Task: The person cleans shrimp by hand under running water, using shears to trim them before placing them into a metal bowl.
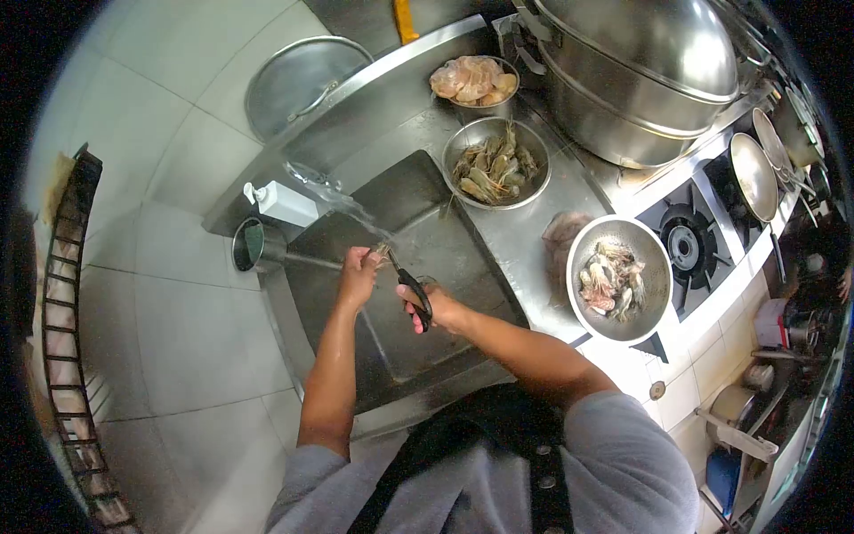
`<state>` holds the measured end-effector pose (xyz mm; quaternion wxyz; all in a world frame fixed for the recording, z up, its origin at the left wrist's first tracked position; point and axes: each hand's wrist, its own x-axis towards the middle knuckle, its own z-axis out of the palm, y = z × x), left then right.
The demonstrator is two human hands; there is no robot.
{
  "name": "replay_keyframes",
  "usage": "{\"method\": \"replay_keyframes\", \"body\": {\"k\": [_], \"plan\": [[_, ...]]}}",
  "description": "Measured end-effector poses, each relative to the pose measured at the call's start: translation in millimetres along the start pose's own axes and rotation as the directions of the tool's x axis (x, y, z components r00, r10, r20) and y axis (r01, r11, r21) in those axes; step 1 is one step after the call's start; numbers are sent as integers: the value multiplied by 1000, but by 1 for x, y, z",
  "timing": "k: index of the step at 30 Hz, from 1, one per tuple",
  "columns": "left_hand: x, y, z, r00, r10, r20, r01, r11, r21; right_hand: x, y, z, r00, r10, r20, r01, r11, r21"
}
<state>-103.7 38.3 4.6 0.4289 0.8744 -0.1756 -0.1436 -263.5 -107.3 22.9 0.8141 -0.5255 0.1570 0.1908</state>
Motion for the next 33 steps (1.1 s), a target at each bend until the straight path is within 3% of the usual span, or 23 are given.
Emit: {"method": "replay_keyframes", "body": {"k": [4, 5, 7, 8, 10, 11, 14, 16, 20, 21, 24, 27, 33], "plan": [[0, -2, -3, 982, -185, -22, 177, 962, -207, -9, 3, -6, 999, -46, 1, 46, 998, 32], [2, -3, -5, 983, -185, -24, 176, 962, -207, -13, 5, -10, 999, -47, 3, 47, 998, 31], [8, -13, -8, 977, -200, -74, 184, 965, -185, -24, 3, -13, 973, 73, 219, -97, 990, 101], [11, -18, -6, 977, -201, -75, 184, 965, -185, -30, 4, -10, 973, 73, 220, -98, 990, 101], [13, -15, -4, 957, -108, -268, 84, 992, -98, -44, 5, -1, 942, 152, 299, -155, 988, -13], [12, -15, -4, 957, -108, -268, 84, 992, -99, -45, 8, 2, 927, 182, 329, -182, 983, -29], [4, 10, 2, 952, -44, -301, 56, 998, 32, -42, 12, 16, 935, 193, 296, -200, 980, -5], [0, 17, 11, 953, -78, -293, 44, 992, -119, -32, 12, 23, 950, 166, 265, -172, 985, 0], [-16, 50, 18, 964, -117, -238, 98, 991, -90, -11, 9, 26, 987, 57, 149, -47, 997, -68], [-20, 58, 18, 965, -133, -225, 117, 990, -85, -9, 9, 28, 996, 41, 77, -41, 999, -7], [-20, 51, 20, 961, -152, -233, 126, 985, -121, -8, 13, 26, 999, -47, -27, 46, 998, -47], [-6, 11, 25, 954, -191, -233, 142, 967, -212, -10, 17, 25, 999, -42, -35, 43, 999, 16], [-10, 16, 22, 942, -282, -184, 186, 891, -415, -18, 25, 13, 996, 53, 76, -47, 996, -80]]}}
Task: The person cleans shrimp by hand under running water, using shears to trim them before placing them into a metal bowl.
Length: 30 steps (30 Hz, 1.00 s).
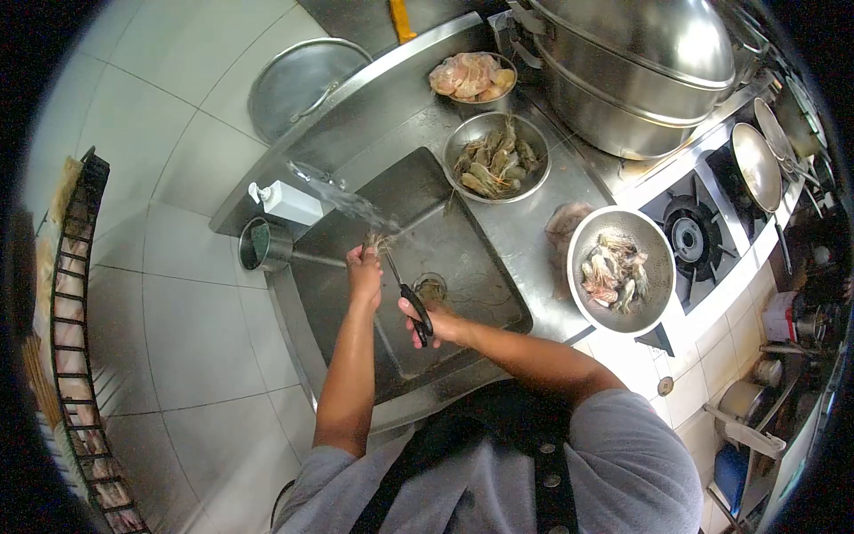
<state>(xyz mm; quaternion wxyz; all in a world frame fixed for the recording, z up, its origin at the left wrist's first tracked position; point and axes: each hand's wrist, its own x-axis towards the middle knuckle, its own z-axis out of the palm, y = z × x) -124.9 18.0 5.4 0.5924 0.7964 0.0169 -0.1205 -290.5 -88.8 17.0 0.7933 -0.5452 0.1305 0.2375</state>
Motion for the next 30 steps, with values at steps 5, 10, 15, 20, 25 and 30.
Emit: {"method": "replay_keyframes", "body": {"k": [5, 10, 15, 20, 25, 30], "plan": [[-12, 6, 1, 998, -4, 67, -1, 997, 72, 10, -1, -4, 999, -32, -5, 32, 999, -23], [-15, 6, 0, 991, -74, 114, 85, 991, -101, 5, -9, -10, 992, -95, -88, 95, 995, -10], [-14, 4, -11, 973, -133, 188, 188, 928, -320, -2, -3, -17, 999, -37, -20, 39, 996, 84], [-14, -2, -17, 951, -151, 268, 253, 882, -399, -2, 0, -15, 1000, -22, 19, 21, 998, 53], [-13, -5, -23, 906, -205, 370, 354, 846, -399, -1, -13, -20, 997, -65, -41, 64, 998, -24], [-4, 3, -31, 920, -169, 354, 318, 848, -424, -25, -19, -28, 987, -44, -157, 57, 995, 81]]}}
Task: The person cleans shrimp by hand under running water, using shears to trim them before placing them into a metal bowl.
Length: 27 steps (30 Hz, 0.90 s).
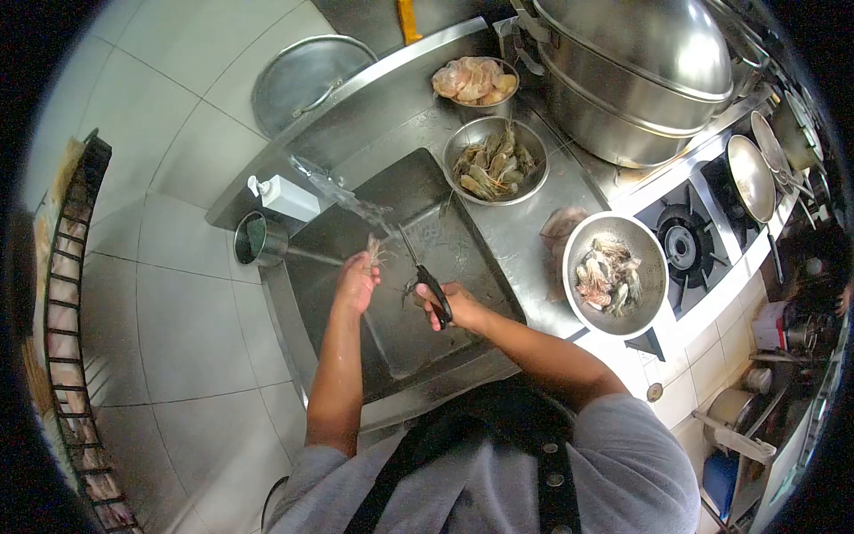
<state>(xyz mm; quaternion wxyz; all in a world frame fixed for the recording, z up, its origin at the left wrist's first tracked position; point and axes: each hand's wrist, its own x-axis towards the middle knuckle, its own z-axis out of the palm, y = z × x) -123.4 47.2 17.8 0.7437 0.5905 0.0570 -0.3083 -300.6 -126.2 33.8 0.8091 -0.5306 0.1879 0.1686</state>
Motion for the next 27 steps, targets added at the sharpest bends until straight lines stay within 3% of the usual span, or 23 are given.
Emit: {"method": "replay_keyframes", "body": {"k": [1, 3, 4, 5, 6, 7, 8, 9, 10, 12, 15, 16, 17, 19, 20, 22, 24, 25, 27], "plan": [[3, 4, 1, 998, 45, -45, -44, 999, 29, -2, 8, -9, 1000, -1, -4, 0, 1000, -7], [21, 15, -1, 990, 104, -91, -95, 991, 96, -8, 31, -33, 994, -89, -60, 64, 939, -338], [34, 23, -2, 980, 168, -106, -140, 963, 231, -21, 34, -40, 994, -90, -65, 62, 935, -350], [47, 31, -2, 966, 232, -114, -177, 916, 360, -36, 38, -47, 947, -252, -199, 45, 718, -694], [59, 40, -1, 966, 234, -113, -183, 920, 345, -51, 38, -51, 862, -443, -244, -59, 392, -918], [72, 49, 1, 953, 277, -122, -186, 854, 485, -64, 36, -56, 862, -446, -241, -63, 377, -924], [83, 57, 4, 939, 320, -126, -180, 769, 613, -77, 33, -60, 838, -432, -334, -196, 333, -922], [94, 62, 7, 938, 321, -128, -184, 778, 601, -85, 32, -63, 801, -423, -423, -325, 286, -901], [103, 67, 10, 937, 322, -134, -193, 799, 570, -89, 34, -67, 800, -428, -420, -329, 273, -904], [107, 73, 21, 939, 318, -135, -205, 827, 523, -91, 37, -76, 759, -311, -573, -492, 304, -816], [113, 73, 25, 944, 286, -167, -155, 828, 540, -82, 52, -82, 716, -401, -572, -528, 226, -819], [114, 71, 25, 944, 286, -167, -155, 827, 540, -82, 48, -81, 773, -316, -550, -543, 118, -831], [113, 69, 24, 934, 318, -166, -175, 808, 562, -82, 49, -76, 773, -315, -551, -543, 120, -831], [111, 68, 23, 922, 352, -163, -197, 787, 585, -82, 48, -65, 778, -425, -462, -529, -49, -847], [110, 69, 21, 925, 355, -136, -204, 765, 611, -80, 45, -62, 779, -426, -459, -527, -50, -848], [112, 71, 15, 924, 364, -121, -211, 745, 633, -80, 18, -42, 856, -458, -239, -229, 78, -970], [116, 69, 7, 952, 306, 5, -232, 712, 662, -61, -22, -21, 863, -505, -6, 75, 140, -987], [112, 70, 6, 952, 306, -4, -227, 714, 662, -33, -33, -14, 793, -606, 66, 194, 149, -970], [100, 75, 10, 938, 312, 151, -336, 710, 619, 30, -67, -1, 665, -724, 184, 367, 102, -925]]}}
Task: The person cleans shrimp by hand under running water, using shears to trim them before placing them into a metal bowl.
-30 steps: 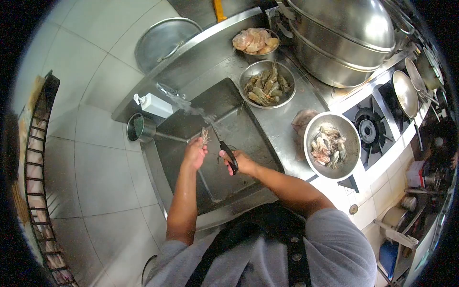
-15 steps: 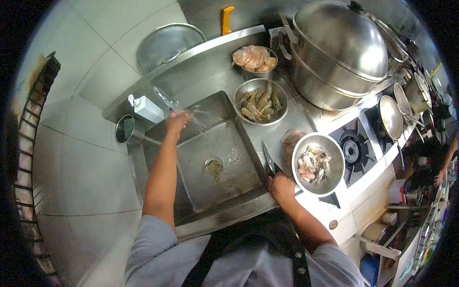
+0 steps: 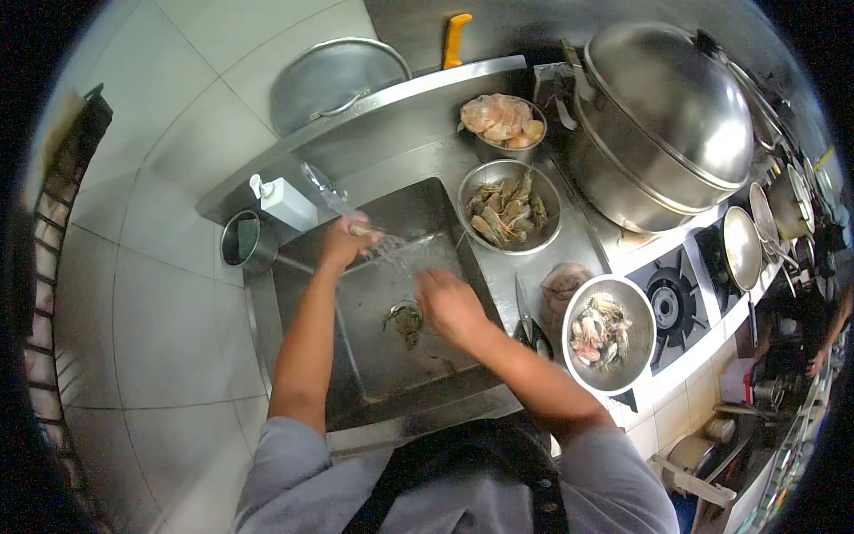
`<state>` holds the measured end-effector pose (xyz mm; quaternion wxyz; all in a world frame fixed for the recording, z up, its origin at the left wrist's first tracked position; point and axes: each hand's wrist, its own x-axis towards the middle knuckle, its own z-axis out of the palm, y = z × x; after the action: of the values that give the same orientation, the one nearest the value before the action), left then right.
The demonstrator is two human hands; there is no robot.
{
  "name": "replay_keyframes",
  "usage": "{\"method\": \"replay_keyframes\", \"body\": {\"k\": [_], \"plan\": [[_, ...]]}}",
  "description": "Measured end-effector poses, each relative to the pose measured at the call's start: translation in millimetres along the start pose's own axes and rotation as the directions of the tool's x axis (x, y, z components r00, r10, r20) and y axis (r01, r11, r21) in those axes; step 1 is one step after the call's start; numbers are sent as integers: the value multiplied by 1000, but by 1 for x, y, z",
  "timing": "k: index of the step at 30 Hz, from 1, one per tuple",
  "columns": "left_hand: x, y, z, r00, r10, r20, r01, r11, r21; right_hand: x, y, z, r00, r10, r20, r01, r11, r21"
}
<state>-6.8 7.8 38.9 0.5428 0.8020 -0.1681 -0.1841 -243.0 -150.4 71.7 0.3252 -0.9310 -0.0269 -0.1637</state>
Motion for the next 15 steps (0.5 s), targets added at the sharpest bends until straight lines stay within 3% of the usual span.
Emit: {"method": "replay_keyframes", "body": {"k": [4, 6, 7, 9, 12, 14, 15], "plan": [[3, -1, -4, 998, -60, 9, 59, 995, 80, 121, 10, 48, 1000, -13, 3, 13, 999, -44], [-9, 15, -5, 938, 336, -80, -258, 837, 483, 148, 23, 76, 990, 2, 138, -13, 997, 79], [-8, 19, -6, 966, 237, -106, -157, 858, 489, 155, 24, 85, 990, -4, 142, -8, 996, 84], [-9, 19, -12, 971, 208, -115, -137, 887, 441, 161, 27, 96, 984, 70, 166, -106, 971, 215], [-4, 3, -15, 976, 186, -111, -137, 927, 349, 160, 29, 103, 993, 54, 106, -80, 964, 254], [0, -12, -16, 976, 194, -103, -154, 938, 310, 158, 28, 104, 988, 76, 136, -105, 970, 221], [-1, -13, -14, 990, 114, -88, -91, 969, 230, 156, 29, 104, 982, 99, 160, -128, 974, 186]]}}
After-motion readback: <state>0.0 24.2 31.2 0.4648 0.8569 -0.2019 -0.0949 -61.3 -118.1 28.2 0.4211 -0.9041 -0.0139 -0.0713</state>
